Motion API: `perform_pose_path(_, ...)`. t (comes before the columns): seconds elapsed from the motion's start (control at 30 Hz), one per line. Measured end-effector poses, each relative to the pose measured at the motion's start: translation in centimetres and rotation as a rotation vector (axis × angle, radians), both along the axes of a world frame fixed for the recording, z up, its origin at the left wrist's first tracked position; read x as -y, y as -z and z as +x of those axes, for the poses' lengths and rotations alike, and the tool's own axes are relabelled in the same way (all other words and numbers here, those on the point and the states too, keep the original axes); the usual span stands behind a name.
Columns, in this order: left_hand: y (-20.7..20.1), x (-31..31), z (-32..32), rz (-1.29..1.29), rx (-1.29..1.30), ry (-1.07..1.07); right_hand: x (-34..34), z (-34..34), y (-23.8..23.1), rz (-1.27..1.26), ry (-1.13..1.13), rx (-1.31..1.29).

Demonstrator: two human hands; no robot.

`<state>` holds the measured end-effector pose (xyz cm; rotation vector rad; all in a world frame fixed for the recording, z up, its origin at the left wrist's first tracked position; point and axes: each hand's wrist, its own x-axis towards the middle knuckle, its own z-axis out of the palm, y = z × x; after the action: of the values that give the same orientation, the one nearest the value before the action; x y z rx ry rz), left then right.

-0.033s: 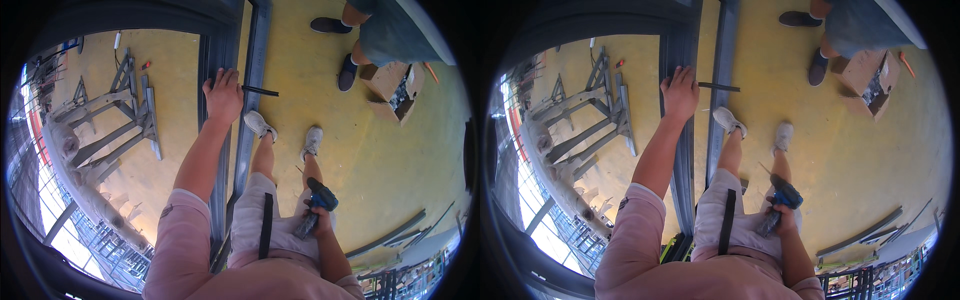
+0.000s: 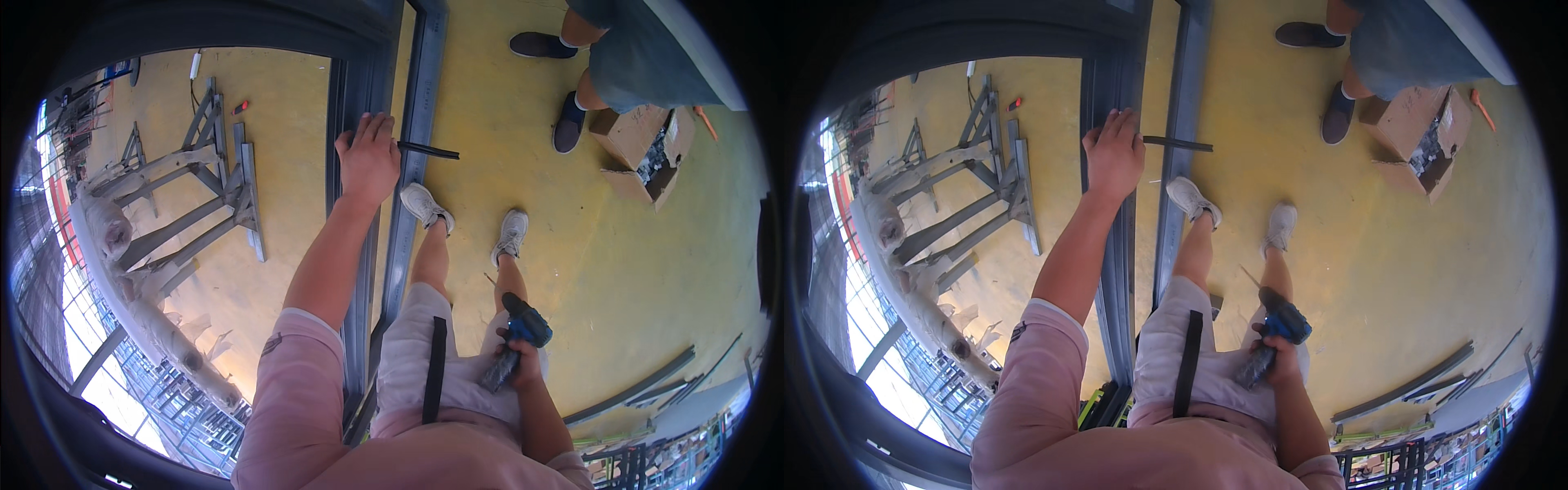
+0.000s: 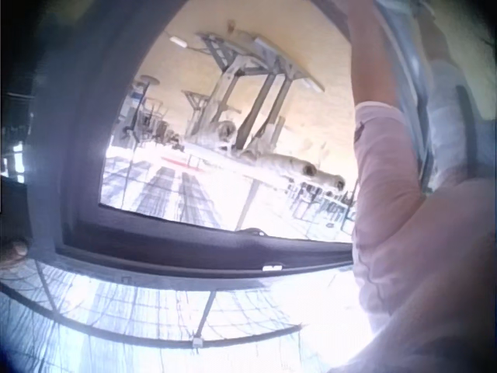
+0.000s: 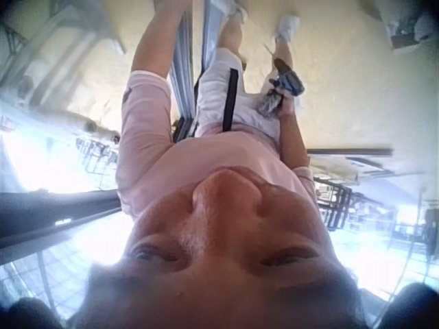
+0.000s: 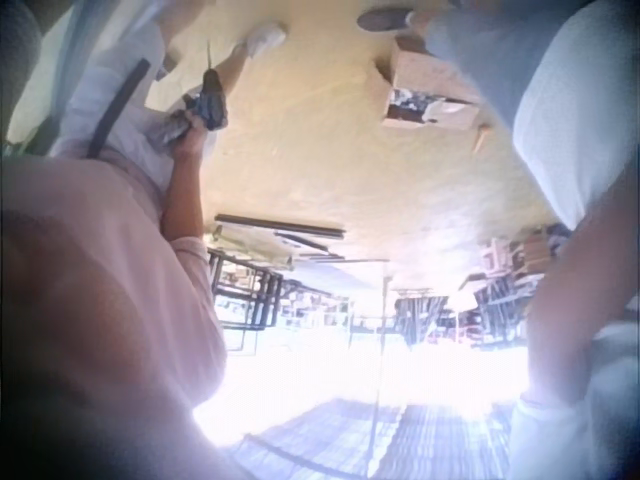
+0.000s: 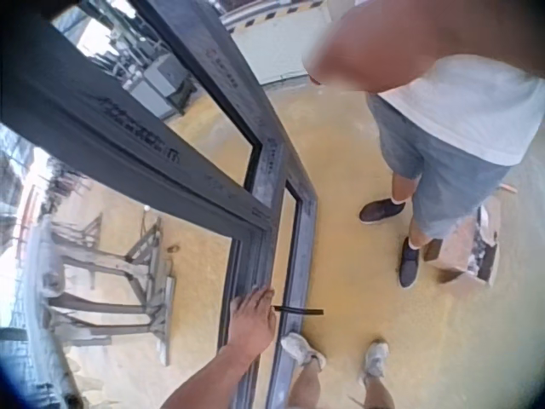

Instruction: The person assembles a metal window frame by picking up rubber gaskets from the floor and pressing them into the frame channels. They use a orange mallet to tap the strips into place and then use a power drill to secure screws into the metal frame joints.

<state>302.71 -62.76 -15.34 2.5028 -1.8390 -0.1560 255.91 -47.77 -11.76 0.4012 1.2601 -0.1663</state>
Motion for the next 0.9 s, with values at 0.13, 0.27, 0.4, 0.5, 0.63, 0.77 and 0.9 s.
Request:
perform_pose_path(0.13, -2.3, 0.0, -1.0, -0.146, -0.148, 0.185, -0.1, 0.5, 0.0, -0.044, 0.032, -0.054)
perform_pose_path(0.27, -2.9, -0.6, 3.2, -0.238, 0.013, -0.021, -0.4, 0.5, 0.2, -0.028, 0.058, -0.047)
perform_pose_path(0.4, 2.5, -4.5, 12.5, -0.216, -0.200, -0.723, -0.2, 1.2, 0.4, -0.050, 0.003, -0.040)
perform_pose_path(0.5, 1.9, -3.0, 11.1, -0.123, -0.321, -0.615, -0.1, 1.9, -0.2, -0.046, 0.012, -0.045)
perform_pose_path(0.63, 2.9, -2.9, 12.1, -0.106, -0.375, -0.613, -0.8, 1.7, 0.9, -0.019, -0.021, -0.031)
perform_pose_path(0.77, 3.0, -2.2, 14.3, -0.037, -0.818, -0.749, -1.2, 2.0, 1.6, 0.019, -0.038, -0.024)
perform_pose_path(0.9, 4.8, -1.9, 14.6, 0.073, -0.490, -0.642, -1.0, 2.5, 1.6, 0.034, -0.061, -0.015)
